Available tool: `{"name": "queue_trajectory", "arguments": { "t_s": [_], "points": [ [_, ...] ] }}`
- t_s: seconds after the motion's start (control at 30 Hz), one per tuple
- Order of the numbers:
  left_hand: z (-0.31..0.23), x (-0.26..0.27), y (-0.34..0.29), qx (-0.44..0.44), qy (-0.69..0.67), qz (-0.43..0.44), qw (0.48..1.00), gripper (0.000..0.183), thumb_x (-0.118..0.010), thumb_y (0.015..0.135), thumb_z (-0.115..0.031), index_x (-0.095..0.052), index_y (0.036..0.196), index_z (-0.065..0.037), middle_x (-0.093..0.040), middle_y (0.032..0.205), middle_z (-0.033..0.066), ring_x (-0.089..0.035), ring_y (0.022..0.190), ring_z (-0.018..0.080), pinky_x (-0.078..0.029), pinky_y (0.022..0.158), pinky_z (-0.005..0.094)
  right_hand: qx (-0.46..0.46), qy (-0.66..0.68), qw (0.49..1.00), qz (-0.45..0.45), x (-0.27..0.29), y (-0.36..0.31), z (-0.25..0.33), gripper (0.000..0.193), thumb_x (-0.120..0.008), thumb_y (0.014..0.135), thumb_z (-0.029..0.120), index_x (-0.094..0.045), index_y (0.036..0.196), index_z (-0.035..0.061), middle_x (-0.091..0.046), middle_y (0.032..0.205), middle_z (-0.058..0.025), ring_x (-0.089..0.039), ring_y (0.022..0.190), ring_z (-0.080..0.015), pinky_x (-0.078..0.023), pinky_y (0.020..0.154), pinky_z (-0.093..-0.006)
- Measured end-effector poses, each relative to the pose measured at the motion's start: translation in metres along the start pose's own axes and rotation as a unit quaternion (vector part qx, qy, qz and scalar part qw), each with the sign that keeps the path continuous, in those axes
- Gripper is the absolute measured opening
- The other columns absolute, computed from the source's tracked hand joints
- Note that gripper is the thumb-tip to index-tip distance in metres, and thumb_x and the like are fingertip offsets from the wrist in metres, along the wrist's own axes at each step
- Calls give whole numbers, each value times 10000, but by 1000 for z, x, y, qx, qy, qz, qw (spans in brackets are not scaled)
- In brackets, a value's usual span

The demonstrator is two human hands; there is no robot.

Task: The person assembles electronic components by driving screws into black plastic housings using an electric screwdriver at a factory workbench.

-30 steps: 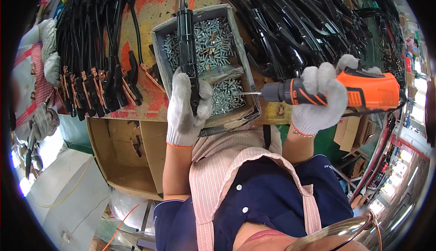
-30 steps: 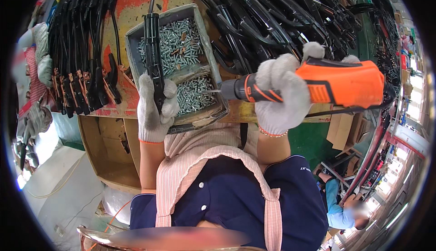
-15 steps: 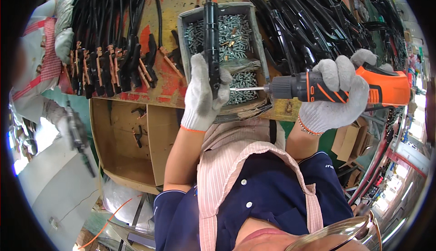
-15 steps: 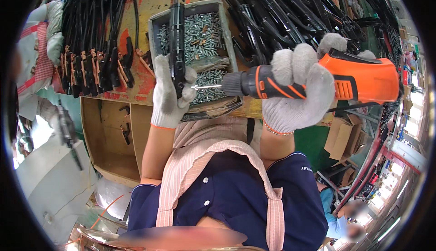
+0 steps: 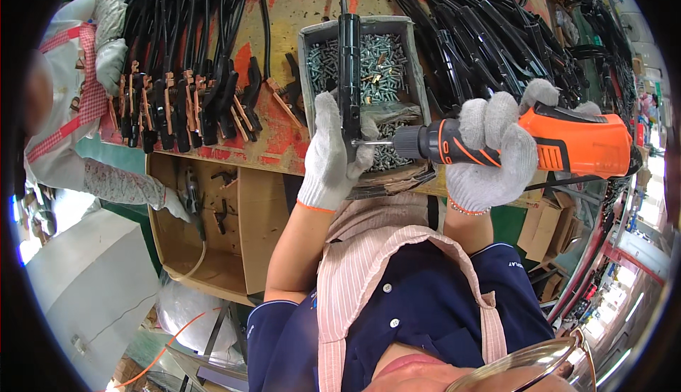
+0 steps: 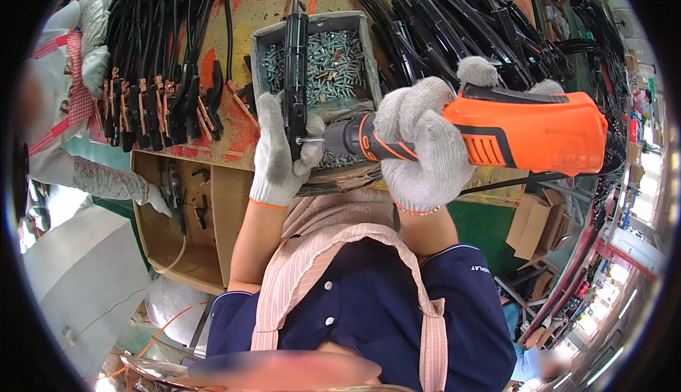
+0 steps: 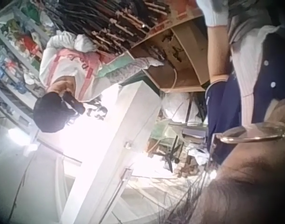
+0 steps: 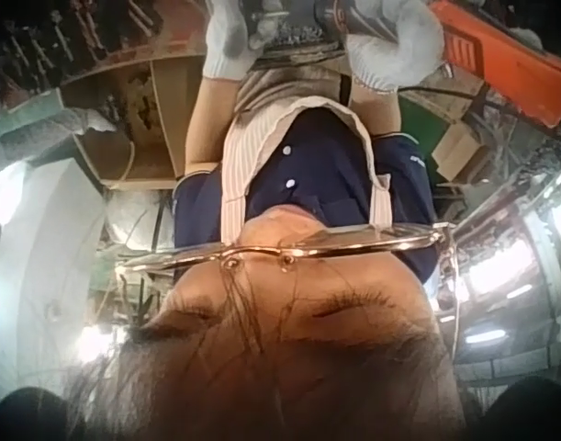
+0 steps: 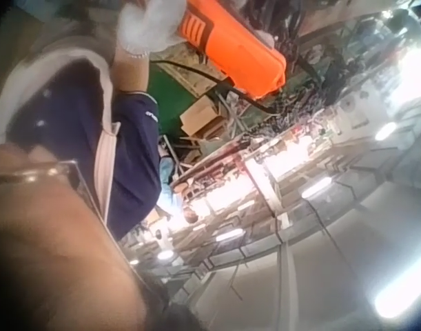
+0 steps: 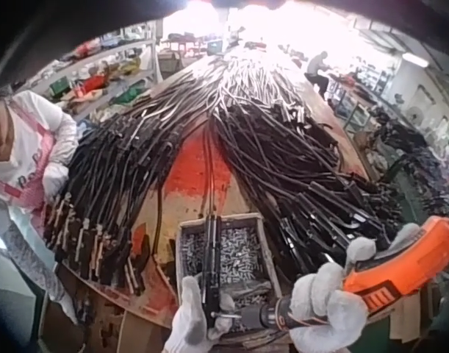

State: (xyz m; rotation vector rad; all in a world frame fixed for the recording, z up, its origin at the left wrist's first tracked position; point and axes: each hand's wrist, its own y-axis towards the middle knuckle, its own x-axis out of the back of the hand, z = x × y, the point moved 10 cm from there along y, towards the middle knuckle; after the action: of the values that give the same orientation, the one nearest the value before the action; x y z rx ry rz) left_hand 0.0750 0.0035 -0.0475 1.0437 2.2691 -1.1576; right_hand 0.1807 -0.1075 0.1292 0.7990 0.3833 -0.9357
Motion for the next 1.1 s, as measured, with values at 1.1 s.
{"name": "queue_trajectory", "arguments": {
  "t_s": [1.1],
  "points": [
    [13, 6, -1, 90, -56, -15, 994, 507, -380, 968, -604, -503, 1224, -184, -554, 725, -10, -444, 496, 70, -314, 403, 186, -18, -146, 982, 118, -30, 2, -6, 558, -558, 818, -71, -361, 1279, 175, -543, 883, -56, -485, 559, -128, -452, 516, -291]
  ]
}}
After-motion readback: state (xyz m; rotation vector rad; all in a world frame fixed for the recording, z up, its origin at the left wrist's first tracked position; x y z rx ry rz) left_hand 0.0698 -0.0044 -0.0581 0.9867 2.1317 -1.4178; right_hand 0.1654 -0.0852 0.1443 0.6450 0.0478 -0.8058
